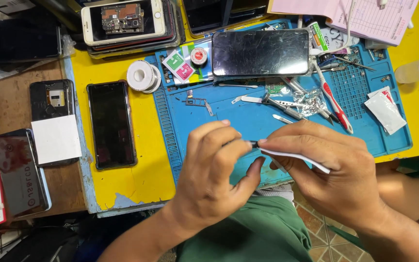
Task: Applying a matte ceramic screen protector to a smartphone, including cleaning the surface and applying adhesive liquid.
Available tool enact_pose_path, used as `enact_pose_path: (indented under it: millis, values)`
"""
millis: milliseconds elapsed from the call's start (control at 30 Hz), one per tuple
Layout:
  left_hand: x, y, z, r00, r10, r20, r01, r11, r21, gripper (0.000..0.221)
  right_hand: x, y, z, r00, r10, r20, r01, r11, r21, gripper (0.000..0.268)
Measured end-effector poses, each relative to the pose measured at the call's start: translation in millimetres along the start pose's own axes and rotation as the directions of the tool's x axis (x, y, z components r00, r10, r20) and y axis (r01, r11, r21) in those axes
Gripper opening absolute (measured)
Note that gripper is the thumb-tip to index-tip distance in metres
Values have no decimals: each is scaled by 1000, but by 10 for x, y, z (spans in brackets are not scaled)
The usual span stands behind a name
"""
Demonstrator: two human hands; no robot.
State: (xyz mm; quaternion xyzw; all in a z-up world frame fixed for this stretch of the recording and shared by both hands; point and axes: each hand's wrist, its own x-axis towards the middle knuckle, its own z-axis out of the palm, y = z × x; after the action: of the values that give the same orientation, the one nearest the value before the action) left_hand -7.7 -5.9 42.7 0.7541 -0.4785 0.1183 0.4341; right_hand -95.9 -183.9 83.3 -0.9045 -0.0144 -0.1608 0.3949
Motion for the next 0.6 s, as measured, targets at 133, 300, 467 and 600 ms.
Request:
enact_pose_path:
  millis: [133, 300, 467, 600]
  values:
    - [393, -56, -434, 973, 93, 213, -78, 994, -77, 15, 43, 6, -24, 999, 17, 30, -18, 1000, 18, 17]
    - [800, -215, -577, 791, 90, 605, -184, 978, 95, 15, 59, -42, -17, 999, 47, 27, -47, 999, -13, 14]
    - [1173, -55, -471, 541, -69, 838, -298, 916, 268, 19, 32, -13, -7, 999, 36, 7, -36, 999, -36, 16]
    - [1287, 0, -392, 513, -15, 858, -343, 913, 221, 19, 0, 32, -5, 1000, -7, -16, 6, 997, -80, 15]
